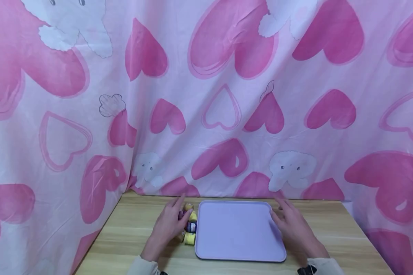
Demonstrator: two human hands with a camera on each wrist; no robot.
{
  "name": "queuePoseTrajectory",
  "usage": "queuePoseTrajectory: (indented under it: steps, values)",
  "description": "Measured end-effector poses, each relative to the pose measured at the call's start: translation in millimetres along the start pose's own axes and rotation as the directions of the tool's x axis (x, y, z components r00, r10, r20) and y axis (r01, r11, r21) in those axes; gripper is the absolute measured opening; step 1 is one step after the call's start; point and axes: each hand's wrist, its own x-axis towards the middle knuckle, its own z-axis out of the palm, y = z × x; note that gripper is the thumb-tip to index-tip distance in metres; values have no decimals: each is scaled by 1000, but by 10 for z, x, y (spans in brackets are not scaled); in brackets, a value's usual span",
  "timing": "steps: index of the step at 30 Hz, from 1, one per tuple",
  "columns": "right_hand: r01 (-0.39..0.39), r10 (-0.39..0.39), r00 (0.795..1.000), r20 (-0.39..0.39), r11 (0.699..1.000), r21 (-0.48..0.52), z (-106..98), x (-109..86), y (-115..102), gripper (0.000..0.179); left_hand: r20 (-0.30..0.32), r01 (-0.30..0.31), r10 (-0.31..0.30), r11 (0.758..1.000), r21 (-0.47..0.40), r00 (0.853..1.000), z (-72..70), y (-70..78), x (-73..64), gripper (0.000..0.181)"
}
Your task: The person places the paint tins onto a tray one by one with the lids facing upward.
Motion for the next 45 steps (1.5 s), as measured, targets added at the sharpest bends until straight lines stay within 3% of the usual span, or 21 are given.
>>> queuePoseTrajectory:
  steps: [3,6,11,17,23,30,38,45]
  values:
    - [-70,68,995,75,997,25,29,-12,40,58,2,-1,1,1000,-3,1000,51,-26,8,66]
    - [-76,71,992,105,996,44,84,-31,105,49,-13,-20,20,1000,-7,1000,109,-57,31,60]
    - [-35,32,996,88,999,34,157,-78,192,38,-33,-61,60,998,-20,998,169,-80,78,49]
    - [8,-9,998,54,1000,16,209,-91,253,32,-3,-80,80,996,-34,997,205,-84,148,35]
    - [-21,17,995,98,999,48,222,-65,249,20,41,-61,63,997,-57,997,223,-101,218,25]
    - [-120,111,982,152,991,52,225,-35,218,13,83,28,-24,998,-48,996,212,-84,281,20]
    - [-140,131,978,162,989,44,210,-21,181,16,118,157,-150,986,-59,982,200,-6,333,15]
    - [-146,135,977,164,988,57,204,-11,162,17,124,213,-206,976,-48,971,196,30,373,23]
